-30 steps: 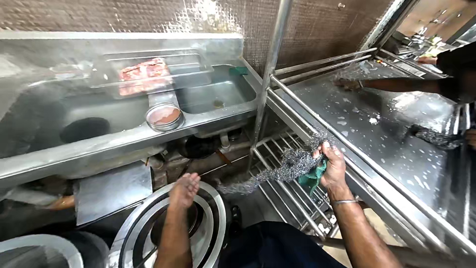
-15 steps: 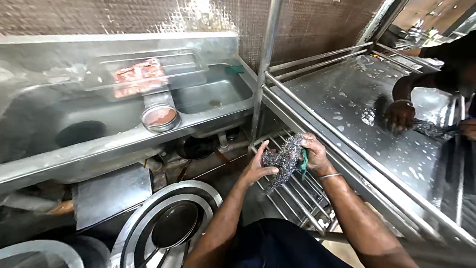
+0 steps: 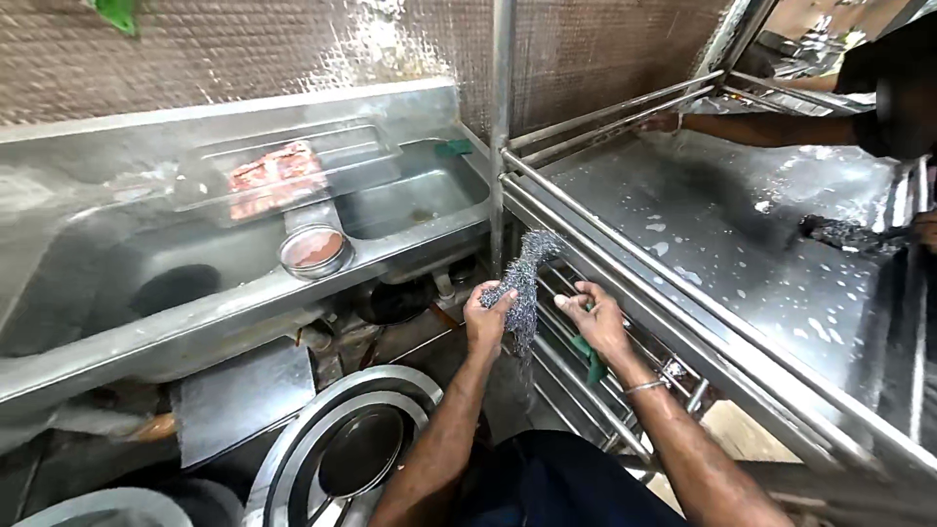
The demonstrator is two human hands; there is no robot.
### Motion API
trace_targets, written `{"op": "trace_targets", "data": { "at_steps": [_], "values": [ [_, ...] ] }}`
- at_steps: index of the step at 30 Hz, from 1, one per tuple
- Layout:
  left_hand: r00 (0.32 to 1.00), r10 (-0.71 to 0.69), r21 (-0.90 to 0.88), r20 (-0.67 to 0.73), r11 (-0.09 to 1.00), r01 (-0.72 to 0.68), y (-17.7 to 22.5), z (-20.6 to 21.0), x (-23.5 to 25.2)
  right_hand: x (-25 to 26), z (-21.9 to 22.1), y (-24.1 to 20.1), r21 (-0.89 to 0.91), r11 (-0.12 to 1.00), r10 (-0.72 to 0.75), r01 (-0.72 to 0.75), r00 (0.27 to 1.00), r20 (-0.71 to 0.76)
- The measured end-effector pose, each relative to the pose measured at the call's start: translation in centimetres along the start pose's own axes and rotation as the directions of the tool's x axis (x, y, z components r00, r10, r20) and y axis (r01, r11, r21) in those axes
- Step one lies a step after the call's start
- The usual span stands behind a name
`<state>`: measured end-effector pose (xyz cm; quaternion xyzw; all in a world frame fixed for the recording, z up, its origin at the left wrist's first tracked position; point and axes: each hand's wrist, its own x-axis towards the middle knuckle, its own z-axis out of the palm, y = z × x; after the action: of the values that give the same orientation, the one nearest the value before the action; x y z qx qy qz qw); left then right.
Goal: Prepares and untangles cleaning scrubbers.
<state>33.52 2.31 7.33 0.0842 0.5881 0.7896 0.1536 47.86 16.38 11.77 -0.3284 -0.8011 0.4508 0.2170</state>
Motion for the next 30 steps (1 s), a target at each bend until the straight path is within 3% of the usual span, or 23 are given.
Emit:
{"op": "trace_targets", "data": {
  "at_steps": [4,11,22,30],
  "values": [
    [0.996,-0.084,-0.145,0.013,0.986,0.085,0.7,0.0,-0.5,-1.2,1.7,0.2,0.04,0.999,0.014,-0.022,0.983,0.185],
    [0.978,-0.095,-0.114,0.184,0.987,0.117,0.3,1.0,-2.1,0.7,3.1,0.0,0.361,0.931,-0.042,-0.056,0.966,0.257],
    [0.991,-0.118,0.039,-0.059,0.992,0.12,-0.7,1.5,-0.1,-3.0,1.5,1.8,0.375,0.911,0.026,-0.171,0.931,0.363],
    [0.987,-0.162,0.139,-0.013,0.977,0.163,0.4,2.7,1.6,-3.4,0.1,1.5,0.354,0.927,0.007,-0.123,0.95,0.311]
  ]
}}
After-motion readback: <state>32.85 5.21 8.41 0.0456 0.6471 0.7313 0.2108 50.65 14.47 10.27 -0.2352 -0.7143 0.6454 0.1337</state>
